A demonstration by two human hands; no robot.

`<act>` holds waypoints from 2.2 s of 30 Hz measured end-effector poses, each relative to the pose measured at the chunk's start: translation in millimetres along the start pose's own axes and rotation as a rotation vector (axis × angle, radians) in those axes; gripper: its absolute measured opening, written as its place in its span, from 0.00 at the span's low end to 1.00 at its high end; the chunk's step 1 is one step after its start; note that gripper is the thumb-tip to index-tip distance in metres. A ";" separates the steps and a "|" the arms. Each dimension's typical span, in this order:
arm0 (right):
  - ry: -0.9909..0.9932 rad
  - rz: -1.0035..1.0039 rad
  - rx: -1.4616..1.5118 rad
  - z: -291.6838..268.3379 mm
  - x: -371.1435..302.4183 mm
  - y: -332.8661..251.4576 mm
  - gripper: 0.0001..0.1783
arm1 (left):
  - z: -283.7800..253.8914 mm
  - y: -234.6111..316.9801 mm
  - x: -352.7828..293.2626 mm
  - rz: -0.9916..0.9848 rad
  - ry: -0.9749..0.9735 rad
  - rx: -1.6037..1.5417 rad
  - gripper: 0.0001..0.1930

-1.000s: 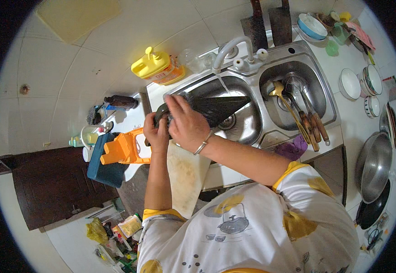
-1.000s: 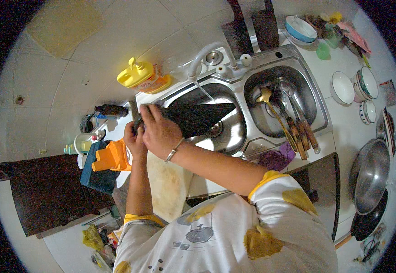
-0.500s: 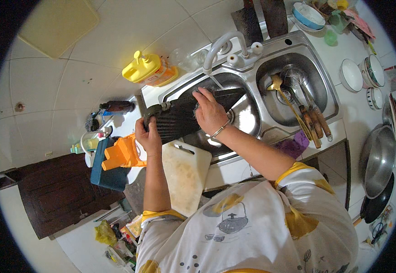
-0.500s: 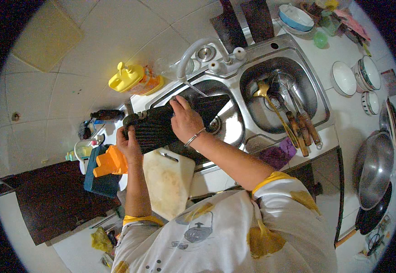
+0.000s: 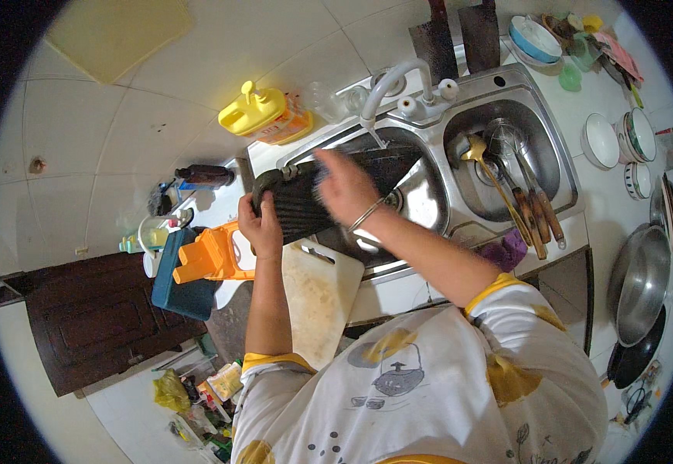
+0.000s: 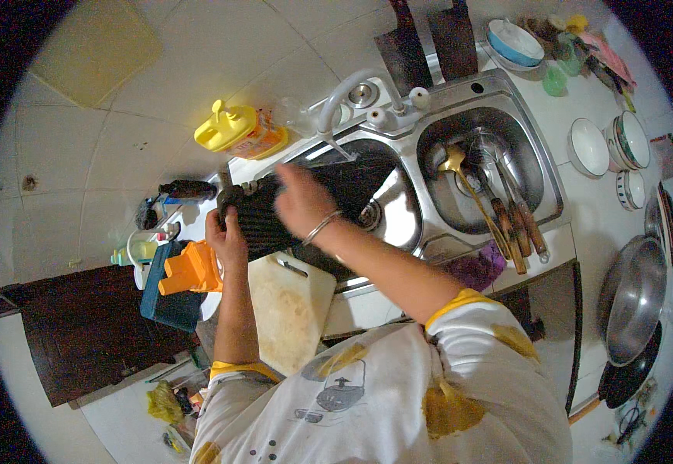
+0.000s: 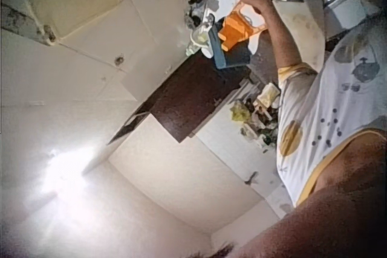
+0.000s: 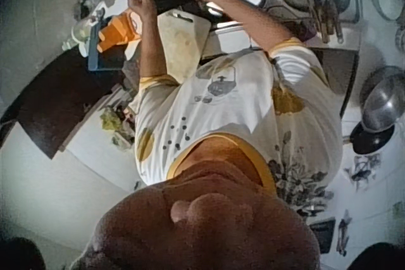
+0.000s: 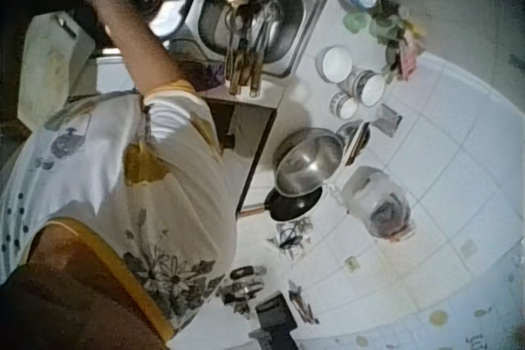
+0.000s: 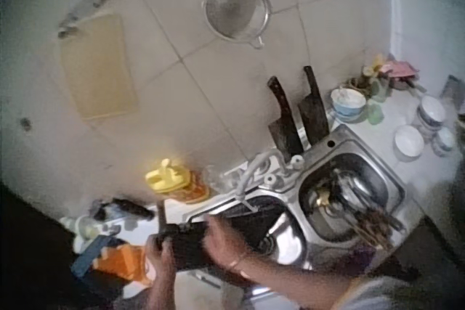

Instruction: The person washes a black rectangular grill pan and a white cutting board in a kitchen sink. They use a metal scrubber to clean the surfaces under running water, rinsing the items thoroughly before placing them aside.

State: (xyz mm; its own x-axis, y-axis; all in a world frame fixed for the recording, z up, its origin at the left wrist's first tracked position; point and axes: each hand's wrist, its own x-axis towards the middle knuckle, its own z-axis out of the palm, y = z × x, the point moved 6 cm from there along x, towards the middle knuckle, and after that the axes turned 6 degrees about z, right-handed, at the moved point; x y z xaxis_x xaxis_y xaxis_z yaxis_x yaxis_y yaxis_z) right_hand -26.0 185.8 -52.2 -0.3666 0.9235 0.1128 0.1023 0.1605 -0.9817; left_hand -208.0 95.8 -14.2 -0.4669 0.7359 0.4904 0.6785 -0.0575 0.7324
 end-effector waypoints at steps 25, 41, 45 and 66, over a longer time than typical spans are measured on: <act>0.204 0.291 -0.501 -61.3 7.2 157.0 0.29 | 10.6 -5.7 -2.8 -0.129 0.016 -0.012 0.07; 0.107 -0.305 -0.142 -29.7 -45.3 -85.6 0.27 | 16.4 62.8 -17.0 0.302 -0.106 0.135 0.09; -0.008 -0.026 -0.263 -37.7 -29.7 -17.9 0.27 | 1.9 44.5 -13.7 0.184 -0.019 0.163 0.10; -0.333 0.428 -1.059 -128.2 101.9 117.7 0.32 | -87.4 32.3 14.1 -0.020 0.365 -0.208 0.07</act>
State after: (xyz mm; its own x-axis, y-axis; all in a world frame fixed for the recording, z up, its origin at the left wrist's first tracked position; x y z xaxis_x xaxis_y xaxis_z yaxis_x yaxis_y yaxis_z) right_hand 67.3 343.5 -136.6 -0.3228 0.8612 -0.3926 0.9307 0.2134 -0.2972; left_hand -242.2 45.3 57.7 -0.6748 0.4527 0.5828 0.5555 -0.2084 0.8050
